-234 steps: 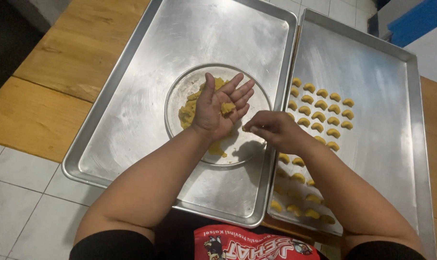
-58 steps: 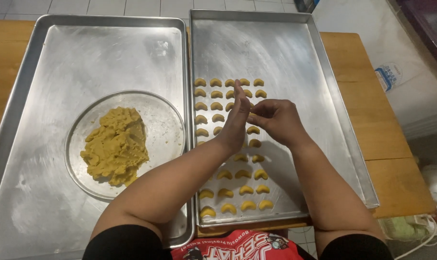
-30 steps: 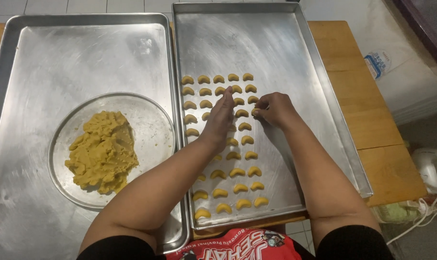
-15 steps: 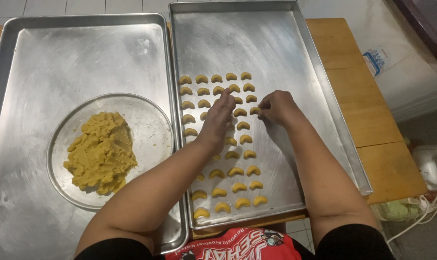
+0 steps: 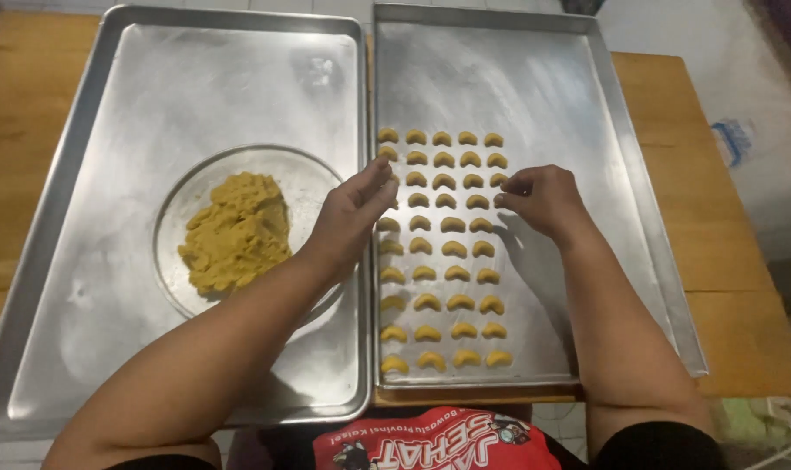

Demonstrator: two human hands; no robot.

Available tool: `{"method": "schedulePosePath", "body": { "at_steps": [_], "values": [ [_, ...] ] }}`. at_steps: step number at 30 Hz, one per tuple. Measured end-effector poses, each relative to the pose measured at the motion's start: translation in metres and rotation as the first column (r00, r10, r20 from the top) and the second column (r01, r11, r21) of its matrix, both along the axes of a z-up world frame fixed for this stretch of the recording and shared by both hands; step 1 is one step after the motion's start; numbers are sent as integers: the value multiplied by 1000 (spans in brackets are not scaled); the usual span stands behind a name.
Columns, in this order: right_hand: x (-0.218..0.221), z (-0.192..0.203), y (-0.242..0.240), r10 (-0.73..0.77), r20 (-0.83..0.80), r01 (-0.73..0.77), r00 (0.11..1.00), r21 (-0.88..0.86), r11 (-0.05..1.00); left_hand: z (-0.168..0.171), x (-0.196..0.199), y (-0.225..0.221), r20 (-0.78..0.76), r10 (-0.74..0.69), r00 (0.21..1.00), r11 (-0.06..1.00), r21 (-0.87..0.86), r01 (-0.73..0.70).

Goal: Shaping small pieces of yellow dough into crescent-shaped cookies and arranging them on a baking tray.

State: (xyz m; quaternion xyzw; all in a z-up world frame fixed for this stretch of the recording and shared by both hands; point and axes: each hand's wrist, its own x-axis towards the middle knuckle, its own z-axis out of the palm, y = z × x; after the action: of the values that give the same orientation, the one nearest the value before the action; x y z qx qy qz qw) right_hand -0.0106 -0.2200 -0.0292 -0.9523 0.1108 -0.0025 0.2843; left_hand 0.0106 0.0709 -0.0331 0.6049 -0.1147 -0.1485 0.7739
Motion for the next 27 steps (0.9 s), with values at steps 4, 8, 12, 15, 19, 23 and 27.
{"method": "schedulePosePath", "body": {
  "at_steps": [4,8,12,15,19,23,27],
  "values": [
    [-4,-9,35,130,111,-138,985,67,988,-5,-3,54,27,176,984,984,-14,-176],
    [-5,-14,83,370,236,-388,898,31,921,8,-12,96,24,347,938,934,-103,-343],
    [0,-33,126,641,225,-624,734,-151,767,-1,-5,117,-4,432,902,886,-187,-425],
    [7,-38,166,754,196,-724,628,-209,657,-8,3,123,-26,442,897,880,-182,-439],
    [24,-48,210,827,309,-815,469,-209,540,-14,10,133,11,478,879,867,-168,-469],
    [41,-78,233,852,339,-834,399,-252,491,-17,15,139,100,527,844,845,-170,-508],
    [48,-99,237,864,276,-830,420,-267,489,-19,11,131,144,518,843,849,-208,-486]
  ]
}}
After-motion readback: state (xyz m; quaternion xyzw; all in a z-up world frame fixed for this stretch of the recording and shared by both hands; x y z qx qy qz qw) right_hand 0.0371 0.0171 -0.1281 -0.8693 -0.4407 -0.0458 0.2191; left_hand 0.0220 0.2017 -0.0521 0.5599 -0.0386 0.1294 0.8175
